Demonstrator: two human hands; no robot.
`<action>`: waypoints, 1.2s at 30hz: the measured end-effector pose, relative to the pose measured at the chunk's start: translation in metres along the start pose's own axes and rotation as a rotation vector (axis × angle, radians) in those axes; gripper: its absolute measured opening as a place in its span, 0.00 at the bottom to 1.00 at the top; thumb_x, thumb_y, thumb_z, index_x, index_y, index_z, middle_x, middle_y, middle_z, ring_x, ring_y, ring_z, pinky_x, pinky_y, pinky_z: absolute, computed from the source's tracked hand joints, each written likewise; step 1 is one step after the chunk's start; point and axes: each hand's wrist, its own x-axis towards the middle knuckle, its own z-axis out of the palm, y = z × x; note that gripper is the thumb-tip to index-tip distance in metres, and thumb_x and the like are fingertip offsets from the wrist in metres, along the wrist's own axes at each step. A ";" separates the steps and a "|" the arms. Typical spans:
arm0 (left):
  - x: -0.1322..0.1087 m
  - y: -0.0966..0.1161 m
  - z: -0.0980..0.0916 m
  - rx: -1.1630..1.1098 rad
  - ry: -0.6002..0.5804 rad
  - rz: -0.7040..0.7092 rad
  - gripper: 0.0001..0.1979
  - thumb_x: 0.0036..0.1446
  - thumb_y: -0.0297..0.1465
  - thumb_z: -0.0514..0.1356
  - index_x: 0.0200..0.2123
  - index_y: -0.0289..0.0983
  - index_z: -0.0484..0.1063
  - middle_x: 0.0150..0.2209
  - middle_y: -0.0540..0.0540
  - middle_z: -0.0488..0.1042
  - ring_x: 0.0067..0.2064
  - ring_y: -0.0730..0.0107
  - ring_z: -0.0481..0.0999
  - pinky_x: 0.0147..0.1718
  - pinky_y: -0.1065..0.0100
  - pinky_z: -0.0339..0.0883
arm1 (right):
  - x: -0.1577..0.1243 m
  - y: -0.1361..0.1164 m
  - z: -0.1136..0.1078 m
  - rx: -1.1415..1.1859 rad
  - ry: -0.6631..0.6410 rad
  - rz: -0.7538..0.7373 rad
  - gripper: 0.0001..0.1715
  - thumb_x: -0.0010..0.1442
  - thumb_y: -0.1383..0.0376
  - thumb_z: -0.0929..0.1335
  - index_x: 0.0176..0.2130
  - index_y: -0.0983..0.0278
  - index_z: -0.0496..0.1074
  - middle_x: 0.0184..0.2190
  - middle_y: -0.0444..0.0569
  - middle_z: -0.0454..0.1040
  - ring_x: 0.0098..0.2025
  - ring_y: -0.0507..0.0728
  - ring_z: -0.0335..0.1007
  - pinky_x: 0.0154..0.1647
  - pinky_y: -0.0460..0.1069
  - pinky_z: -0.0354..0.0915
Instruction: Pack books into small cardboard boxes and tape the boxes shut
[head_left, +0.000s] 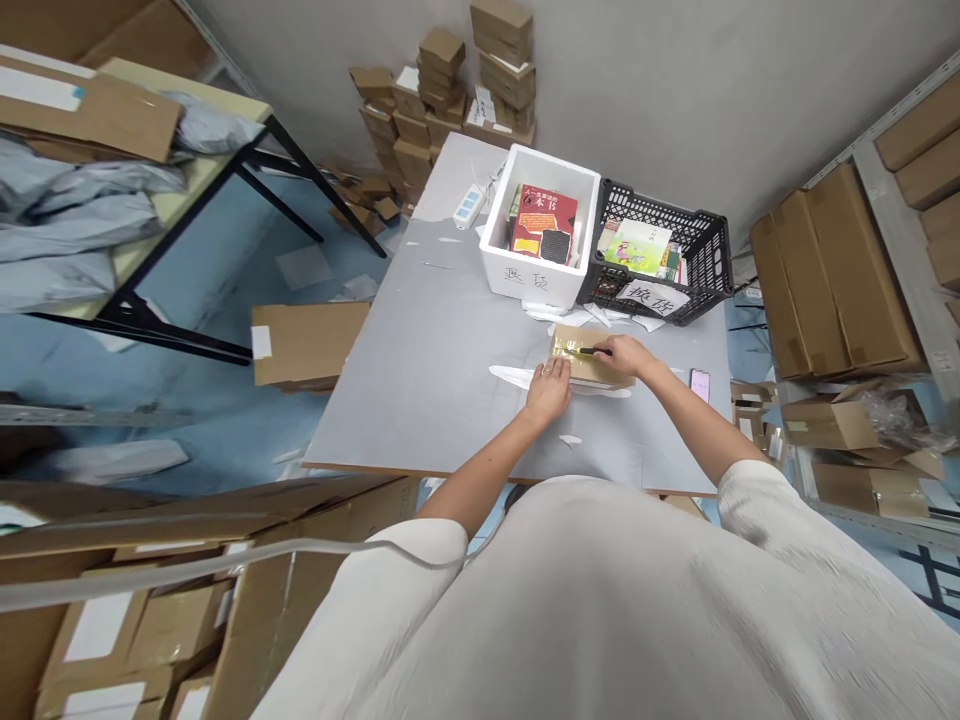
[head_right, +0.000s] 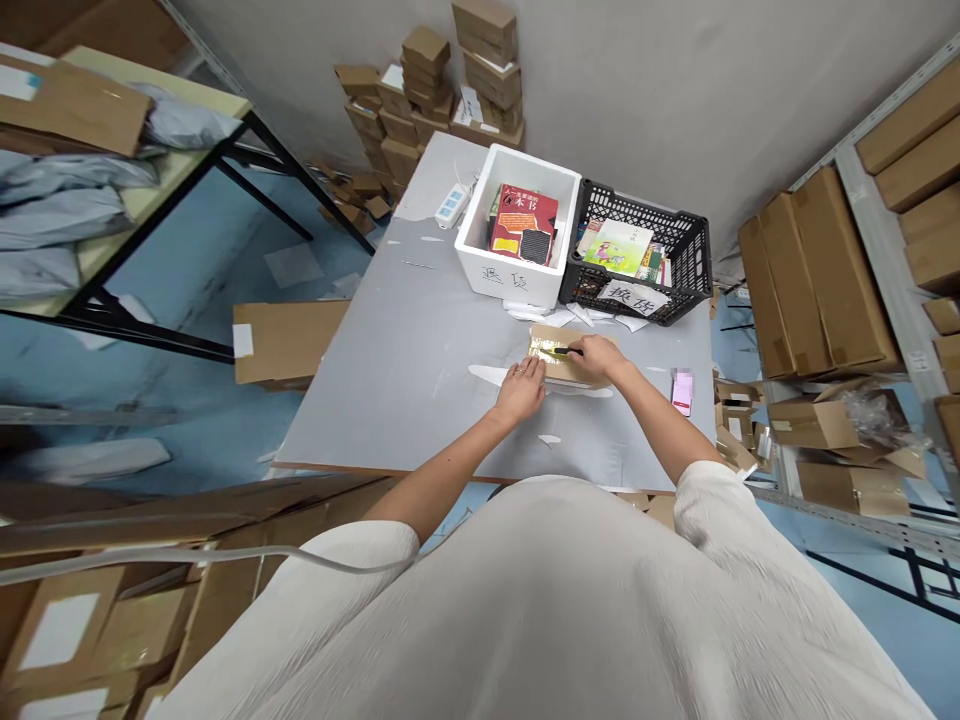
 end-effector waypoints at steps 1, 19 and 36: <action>-0.001 0.001 -0.001 0.022 -0.008 -0.005 0.36 0.75 0.30 0.52 0.82 0.30 0.61 0.82 0.31 0.63 0.84 0.47 0.60 0.81 0.47 0.55 | -0.003 -0.001 -0.003 -0.020 -0.016 0.007 0.28 0.79 0.54 0.64 0.65 0.59 0.85 0.57 0.56 0.88 0.55 0.66 0.81 0.49 0.53 0.67; 0.005 0.000 0.000 0.083 0.022 -0.038 0.35 0.75 0.31 0.52 0.81 0.29 0.62 0.79 0.27 0.68 0.81 0.45 0.65 0.77 0.48 0.61 | -0.085 0.093 -0.015 -0.002 -0.041 0.247 0.23 0.74 0.55 0.68 0.57 0.57 0.90 0.49 0.56 0.89 0.47 0.66 0.81 0.40 0.53 0.62; 0.059 0.062 -0.004 0.123 -0.039 0.159 0.27 0.71 0.34 0.61 0.71 0.39 0.70 0.73 0.30 0.69 0.75 0.39 0.67 0.75 0.43 0.60 | -0.140 0.123 0.017 0.460 0.145 0.416 0.21 0.76 0.55 0.66 0.46 0.61 0.86 0.37 0.48 0.87 0.37 0.58 0.82 0.43 0.49 0.68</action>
